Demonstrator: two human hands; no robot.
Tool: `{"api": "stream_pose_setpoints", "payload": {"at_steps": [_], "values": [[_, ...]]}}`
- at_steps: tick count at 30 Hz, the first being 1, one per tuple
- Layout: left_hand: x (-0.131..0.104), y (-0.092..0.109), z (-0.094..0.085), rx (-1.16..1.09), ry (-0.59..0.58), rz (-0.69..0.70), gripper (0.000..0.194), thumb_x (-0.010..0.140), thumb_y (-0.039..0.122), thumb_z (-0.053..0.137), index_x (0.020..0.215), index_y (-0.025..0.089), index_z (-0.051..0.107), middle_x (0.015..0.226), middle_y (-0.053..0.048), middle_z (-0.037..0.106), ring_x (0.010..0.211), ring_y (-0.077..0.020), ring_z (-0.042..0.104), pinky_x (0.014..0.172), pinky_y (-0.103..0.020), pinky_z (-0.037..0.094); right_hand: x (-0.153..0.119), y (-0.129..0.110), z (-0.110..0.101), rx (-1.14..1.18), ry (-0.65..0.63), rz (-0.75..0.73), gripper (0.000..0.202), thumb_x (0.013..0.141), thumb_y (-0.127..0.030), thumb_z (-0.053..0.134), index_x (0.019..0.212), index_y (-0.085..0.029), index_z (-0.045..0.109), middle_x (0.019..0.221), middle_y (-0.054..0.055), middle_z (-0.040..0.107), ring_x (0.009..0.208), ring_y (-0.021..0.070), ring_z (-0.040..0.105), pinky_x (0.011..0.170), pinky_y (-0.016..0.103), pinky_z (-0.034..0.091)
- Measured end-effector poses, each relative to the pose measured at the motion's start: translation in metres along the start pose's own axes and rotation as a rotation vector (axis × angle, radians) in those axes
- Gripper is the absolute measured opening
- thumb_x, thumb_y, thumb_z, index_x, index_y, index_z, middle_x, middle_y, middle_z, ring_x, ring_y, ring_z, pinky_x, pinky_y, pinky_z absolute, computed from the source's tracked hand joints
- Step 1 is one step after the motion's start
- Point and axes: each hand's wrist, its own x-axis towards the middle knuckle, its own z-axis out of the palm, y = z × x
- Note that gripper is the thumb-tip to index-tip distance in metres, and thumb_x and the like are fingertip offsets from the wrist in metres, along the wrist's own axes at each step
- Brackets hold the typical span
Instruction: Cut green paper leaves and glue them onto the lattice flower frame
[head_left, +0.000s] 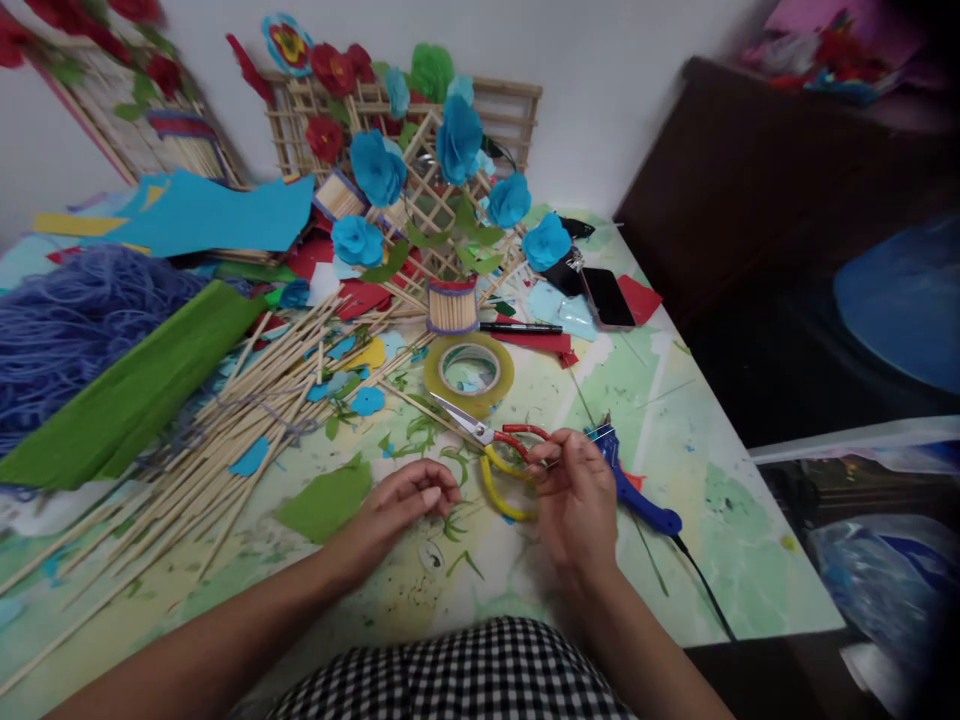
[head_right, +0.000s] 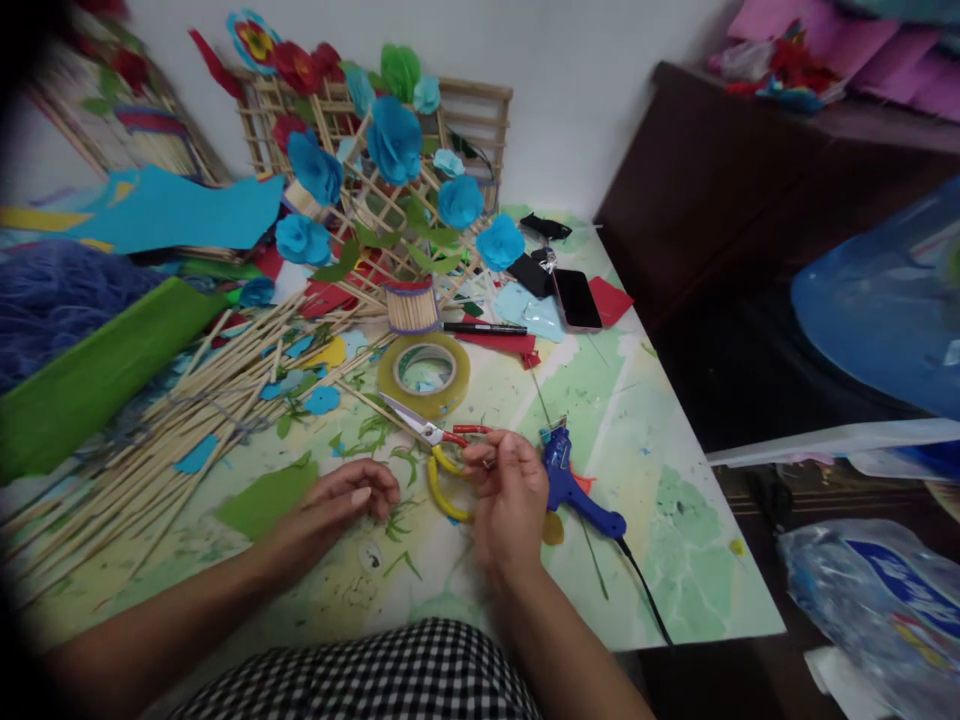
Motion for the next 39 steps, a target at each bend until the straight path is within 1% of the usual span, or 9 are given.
{"api": "stream_pose_setpoints", "payload": {"at_steps": [2,5,9,12,16,22,28,33,39], "values": [[-0.001,-0.001,0.003,0.004,-0.072,-0.020,0.036,0.084,0.045,0.059,0.105,0.016,0.063,0.097,-0.008,0.068,0.080,-0.0161,0.058,0.073,-0.028,0.042,-0.006,0.007,0.001,-0.047,-0.050,0.046,0.027,0.074,-0.043,0.075,0.078,-0.018,0.065,0.065,-0.001,0.068,0.058,0.0107,0.062,0.055,0.021,0.049],[-0.003,-0.002,0.009,-0.012,-0.216,-0.105,0.044,0.085,0.054,0.054,0.102,0.014,0.062,0.088,-0.009,0.068,0.071,-0.0155,0.058,0.067,-0.028,0.042,-0.016,0.019,0.002,-0.157,-0.125,0.092,0.028,0.077,-0.046,0.071,0.079,-0.018,0.067,0.067,0.001,0.070,0.058,0.0122,0.062,0.058,0.024,0.050],[-0.009,-0.003,0.015,0.011,-0.306,-0.172,0.041,0.085,0.053,0.056,0.092,0.013,0.061,0.059,0.001,0.054,0.053,-0.0101,0.045,0.055,-0.024,0.033,-0.024,0.026,0.001,-0.278,-0.229,0.122,0.026,0.082,-0.045,0.066,0.080,-0.019,0.067,0.071,0.003,0.072,0.062,0.0133,0.063,0.064,0.026,0.050],[-0.010,-0.001,0.016,0.001,-0.311,-0.200,0.038,0.083,0.051,0.058,0.086,0.013,0.061,0.051,0.006,0.042,0.047,-0.0084,0.034,0.049,-0.023,0.026,-0.024,0.027,0.001,-0.298,-0.242,0.140,0.027,0.081,-0.045,0.067,0.080,-0.018,0.067,0.070,0.003,0.072,0.062,0.0133,0.062,0.064,0.026,0.049],[-0.009,-0.002,0.015,0.016,-0.302,-0.178,0.040,0.082,0.053,0.059,0.081,0.013,0.061,0.049,0.006,0.042,0.045,-0.0083,0.032,0.048,-0.023,0.023,-0.018,0.020,0.002,-0.227,-0.149,0.114,0.030,0.076,-0.047,0.071,0.080,-0.018,0.068,0.070,0.004,0.072,0.060,0.0125,0.060,0.059,0.024,0.047],[-0.012,-0.002,0.015,0.131,-0.309,-0.124,0.050,0.079,0.065,0.055,0.074,0.015,0.062,0.044,0.007,0.035,0.040,-0.0079,0.026,0.043,-0.024,0.018,0.003,-0.010,-0.008,-0.007,0.023,0.004,0.030,0.068,-0.043,0.079,0.079,-0.020,0.064,0.061,-0.002,0.066,0.055,0.0098,0.058,0.054,0.020,0.047],[-0.018,0.023,0.013,0.246,-0.499,-0.152,0.055,0.069,0.072,0.059,0.063,0.017,0.059,0.053,0.004,0.040,0.050,-0.0092,0.032,0.048,-0.025,0.021,0.010,-0.021,-0.013,0.111,0.107,-0.045,0.028,0.063,-0.035,0.082,0.080,-0.022,0.064,0.060,-0.004,0.063,0.059,0.0105,0.062,0.054,0.020,0.050],[-0.013,0.006,0.014,0.031,-0.491,-0.308,0.053,0.050,0.066,0.077,0.062,0.019,0.057,0.050,0.005,0.042,0.044,-0.0075,0.028,0.045,-0.024,0.017,0.002,-0.008,0.003,0.062,0.020,0.027,0.034,0.061,-0.041,0.083,0.077,-0.021,0.062,0.057,-0.003,0.064,0.056,0.0111,0.060,0.054,0.020,0.050],[-0.009,-0.005,0.018,-0.404,-0.411,-0.186,0.038,0.068,0.050,0.073,0.077,0.017,0.058,0.047,0.000,0.056,0.038,-0.0109,0.044,0.044,-0.022,0.030,0.002,0.015,0.037,-0.100,-0.087,-0.052,0.033,0.073,-0.048,0.073,0.081,-0.020,0.059,0.060,-0.002,0.067,0.057,0.0111,0.061,0.055,0.020,0.047]]}}
